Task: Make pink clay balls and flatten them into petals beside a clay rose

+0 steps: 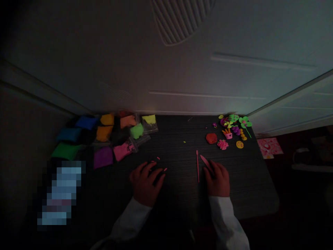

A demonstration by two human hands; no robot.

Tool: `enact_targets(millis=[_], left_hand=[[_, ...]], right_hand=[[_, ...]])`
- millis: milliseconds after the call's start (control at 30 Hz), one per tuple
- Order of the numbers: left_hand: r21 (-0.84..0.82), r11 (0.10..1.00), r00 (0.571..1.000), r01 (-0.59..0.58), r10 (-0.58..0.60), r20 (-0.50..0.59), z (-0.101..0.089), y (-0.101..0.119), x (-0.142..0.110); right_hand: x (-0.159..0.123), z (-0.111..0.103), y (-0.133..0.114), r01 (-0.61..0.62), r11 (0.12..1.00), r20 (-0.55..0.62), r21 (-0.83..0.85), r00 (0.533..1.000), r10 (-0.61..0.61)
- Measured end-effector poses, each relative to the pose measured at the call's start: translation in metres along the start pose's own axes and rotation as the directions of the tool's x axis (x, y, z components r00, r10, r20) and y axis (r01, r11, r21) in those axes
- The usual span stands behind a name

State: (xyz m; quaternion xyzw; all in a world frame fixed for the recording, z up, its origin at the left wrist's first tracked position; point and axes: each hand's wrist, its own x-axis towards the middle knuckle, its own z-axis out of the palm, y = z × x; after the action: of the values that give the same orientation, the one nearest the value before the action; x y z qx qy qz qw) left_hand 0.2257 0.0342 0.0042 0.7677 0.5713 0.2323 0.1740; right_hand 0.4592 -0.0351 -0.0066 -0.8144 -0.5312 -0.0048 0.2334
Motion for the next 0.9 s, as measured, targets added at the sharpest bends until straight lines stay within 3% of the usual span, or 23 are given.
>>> enact_targets(millis=[100, 267, 433, 500, 600, 733, 900], left_hand=[[0.016, 1.0, 1.0, 0.003, -0.003, -0.021, 0.001, 0.003, 0.002], [0.016, 1.0, 0.999, -0.009, 0.01, -0.048, 0.003, 0.002, 0.003], [0.01, 1.0, 0.995, -0.029, 0.03, -0.098, 0.006, 0.0, 0.003], [0.012, 0.999, 0.994, -0.033, 0.034, -0.106, 0.006, 0.0, 0.003], [0.014, 0.999, 0.993, -0.039, 0.04, -0.106, 0.005, 0.001, 0.003], [0.01, 0.999, 0.994, -0.046, 0.046, -0.097, 0.005, 0.002, 0.004], [-0.003, 0.999, 0.994, -0.047, 0.047, -0.094, 0.006, 0.001, 0.004]], right_hand=[[0.009, 0.005, 0.013, -0.001, 0.998, 0.023, -0.062, 1.0, 0.003], [0.024, -0.005, 0.01, 0.032, 0.991, 0.104, -0.131, 0.994, -0.018], [0.009, -0.02, -0.032, 0.016, 0.992, 0.163, -0.126, 0.987, 0.005], [-0.005, -0.015, -0.06, 0.109, 0.993, 0.266, -0.037, 0.959, -0.096], [-0.021, 0.001, -0.091, 0.249, 0.963, 0.406, 0.107, 0.873, -0.271], [-0.023, 0.013, -0.099, 0.268, 0.956, 0.456, 0.123, 0.84, -0.294], [-0.017, 0.012, -0.096, 0.258, 0.961, 0.499, 0.101, 0.822, -0.274]])
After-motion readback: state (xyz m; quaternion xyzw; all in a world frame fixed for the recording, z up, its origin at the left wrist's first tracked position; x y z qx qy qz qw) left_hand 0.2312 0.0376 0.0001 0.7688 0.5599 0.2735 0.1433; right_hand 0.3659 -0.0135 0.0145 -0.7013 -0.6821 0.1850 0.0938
